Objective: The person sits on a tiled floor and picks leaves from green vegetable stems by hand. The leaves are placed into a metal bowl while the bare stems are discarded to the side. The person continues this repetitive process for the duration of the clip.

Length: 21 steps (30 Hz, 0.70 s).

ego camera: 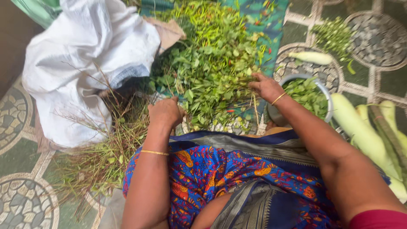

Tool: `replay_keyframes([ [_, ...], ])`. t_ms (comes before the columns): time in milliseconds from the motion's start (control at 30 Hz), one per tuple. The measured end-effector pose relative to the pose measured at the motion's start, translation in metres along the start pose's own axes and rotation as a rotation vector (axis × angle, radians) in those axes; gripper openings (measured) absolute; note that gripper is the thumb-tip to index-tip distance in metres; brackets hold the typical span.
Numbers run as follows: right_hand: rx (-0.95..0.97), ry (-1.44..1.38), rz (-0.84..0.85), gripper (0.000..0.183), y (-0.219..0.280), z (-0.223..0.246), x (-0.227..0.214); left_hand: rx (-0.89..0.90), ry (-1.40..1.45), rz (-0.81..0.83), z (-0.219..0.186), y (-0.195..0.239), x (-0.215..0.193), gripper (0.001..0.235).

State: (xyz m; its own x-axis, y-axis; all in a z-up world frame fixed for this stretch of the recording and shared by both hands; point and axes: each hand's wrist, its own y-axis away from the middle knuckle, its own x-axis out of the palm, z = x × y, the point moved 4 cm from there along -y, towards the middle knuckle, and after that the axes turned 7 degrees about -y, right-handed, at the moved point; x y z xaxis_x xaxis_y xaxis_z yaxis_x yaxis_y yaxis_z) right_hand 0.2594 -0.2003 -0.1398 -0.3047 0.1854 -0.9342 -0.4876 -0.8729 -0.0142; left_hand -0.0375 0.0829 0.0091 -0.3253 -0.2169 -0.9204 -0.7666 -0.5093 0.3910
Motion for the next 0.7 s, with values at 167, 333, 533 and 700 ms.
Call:
replay_keyframes([
  [167,-0.088,0.232,-0.303,0.024,-0.001,0.022,-0.068,0.025,-0.005,-0.035,-0.005,0.001,0.016,0.045],
  [333,0.201,0.051,-0.296,0.020,-0.017,0.042,-0.099,0.178,0.139,-0.012,-0.023,0.007,0.035,0.061],
  [533,0.016,-0.918,0.034,0.032,-0.010,0.113,-0.080,0.545,0.905,-0.246,-0.049,0.017,0.018,0.074],
  [700,-0.088,-0.684,0.019,0.031,0.018,0.180,-0.061,0.792,1.111,-0.447,-0.094,0.025,0.017,0.052],
])
